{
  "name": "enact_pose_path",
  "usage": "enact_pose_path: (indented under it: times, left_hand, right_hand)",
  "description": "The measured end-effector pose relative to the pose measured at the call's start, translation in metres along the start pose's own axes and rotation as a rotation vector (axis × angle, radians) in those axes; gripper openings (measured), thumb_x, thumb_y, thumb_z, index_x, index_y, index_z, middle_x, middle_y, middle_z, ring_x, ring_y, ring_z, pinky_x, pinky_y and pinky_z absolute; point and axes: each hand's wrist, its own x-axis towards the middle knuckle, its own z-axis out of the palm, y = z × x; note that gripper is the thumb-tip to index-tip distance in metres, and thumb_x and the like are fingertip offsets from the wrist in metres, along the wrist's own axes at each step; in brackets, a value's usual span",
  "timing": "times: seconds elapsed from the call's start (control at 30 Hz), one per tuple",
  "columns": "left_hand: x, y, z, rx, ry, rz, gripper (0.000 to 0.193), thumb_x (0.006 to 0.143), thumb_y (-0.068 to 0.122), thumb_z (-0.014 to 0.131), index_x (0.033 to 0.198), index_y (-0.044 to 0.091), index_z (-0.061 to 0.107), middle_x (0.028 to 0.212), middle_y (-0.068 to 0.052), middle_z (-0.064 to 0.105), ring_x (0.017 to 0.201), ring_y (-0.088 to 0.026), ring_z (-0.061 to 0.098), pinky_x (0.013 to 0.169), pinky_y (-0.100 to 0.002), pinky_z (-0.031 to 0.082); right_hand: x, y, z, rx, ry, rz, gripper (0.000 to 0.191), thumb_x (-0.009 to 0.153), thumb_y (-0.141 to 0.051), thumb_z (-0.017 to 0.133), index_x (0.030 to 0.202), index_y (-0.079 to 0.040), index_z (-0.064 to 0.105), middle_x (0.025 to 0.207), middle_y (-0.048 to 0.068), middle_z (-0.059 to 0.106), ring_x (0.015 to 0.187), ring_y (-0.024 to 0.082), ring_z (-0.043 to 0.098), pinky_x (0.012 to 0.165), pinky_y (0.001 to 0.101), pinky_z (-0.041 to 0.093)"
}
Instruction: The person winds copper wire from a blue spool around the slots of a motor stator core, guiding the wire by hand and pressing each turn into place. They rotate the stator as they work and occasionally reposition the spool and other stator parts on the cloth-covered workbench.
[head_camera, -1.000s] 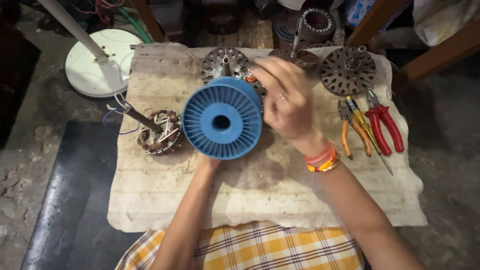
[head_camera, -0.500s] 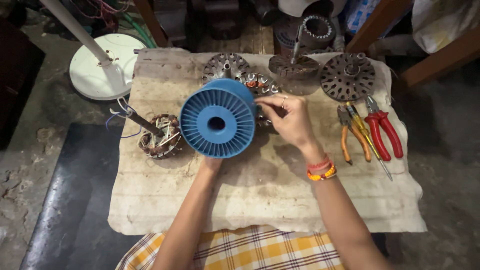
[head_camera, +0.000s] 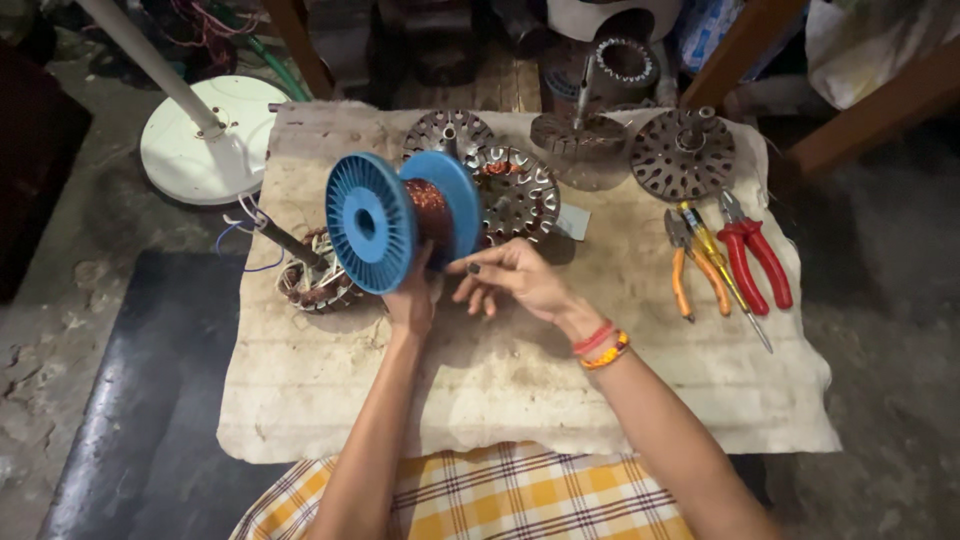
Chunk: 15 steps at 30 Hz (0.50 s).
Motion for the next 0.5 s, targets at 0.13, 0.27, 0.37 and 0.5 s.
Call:
enact_pose_path:
  times: [0.13, 0.27, 0.37, 0.5]
  left_hand:
    - [0.01, 0.011, -0.002, -1.328, -0.008, -0.545, 0.054, 0.106, 0.034, 0.066, 0.147, 0.002, 0.051, 0.137, -0.012, 0.06, 0.119, -0.024, 0.06, 0.103, -0.041, 0.049]
    - [0.017, 0.031, -0.016, -1.623, -0.273, -0.532, 0.074, 0.099, 0.055, 0.058, 0.152, 0.006, 0.044, 0.147, -0.013, 0.057, 0.129, -0.028, 0.061, 0.1, -0.04, 0.049]
    - [0.017, 0.039, -0.028, -1.807, -0.413, -0.626, 0.083, 0.098, 0.065, 0.055, 0.151, 0.002, 0.045, 0.142, -0.022, 0.059, 0.119, -0.037, 0.061, 0.082, -0.043, 0.048]
    - [0.018, 0.04, -0.028, -1.885, -0.442, -0.772, 0.086, 0.092, 0.067, 0.054, 0.145, 0.0, 0.047, 0.136, -0.024, 0.061, 0.121, -0.039, 0.063, 0.108, -0.055, 0.048]
  right_hand:
    - [0.005, 0.022, 0.007, 0.002, -0.066, 0.097, 0.034, 0.105, -0.016, 0.059, 0.129, 0.007, 0.068, 0.097, 0.018, 0.078, 0.074, 0.017, 0.075, 0.062, 0.0261, 0.059]
    - [0.006, 0.044, 0.011, -0.024, -0.123, 0.126, 0.033, 0.106, -0.015, 0.059, 0.131, 0.004, 0.068, 0.093, 0.017, 0.077, 0.071, 0.013, 0.071, 0.065, 0.0242, 0.058]
    - [0.006, 0.051, 0.007, -0.053, -0.114, 0.123, 0.025, 0.105, -0.013, 0.061, 0.122, 0.004, 0.07, 0.088, 0.014, 0.077, 0.066, 0.012, 0.068, 0.061, 0.0233, 0.055]
    - [0.005, 0.045, 0.002, -0.171, 0.001, 0.07, 0.017, 0.095, -0.008, 0.07, 0.108, -0.001, 0.061, 0.072, 0.007, 0.071, 0.057, 0.011, 0.065, 0.048, 0.0238, 0.052]
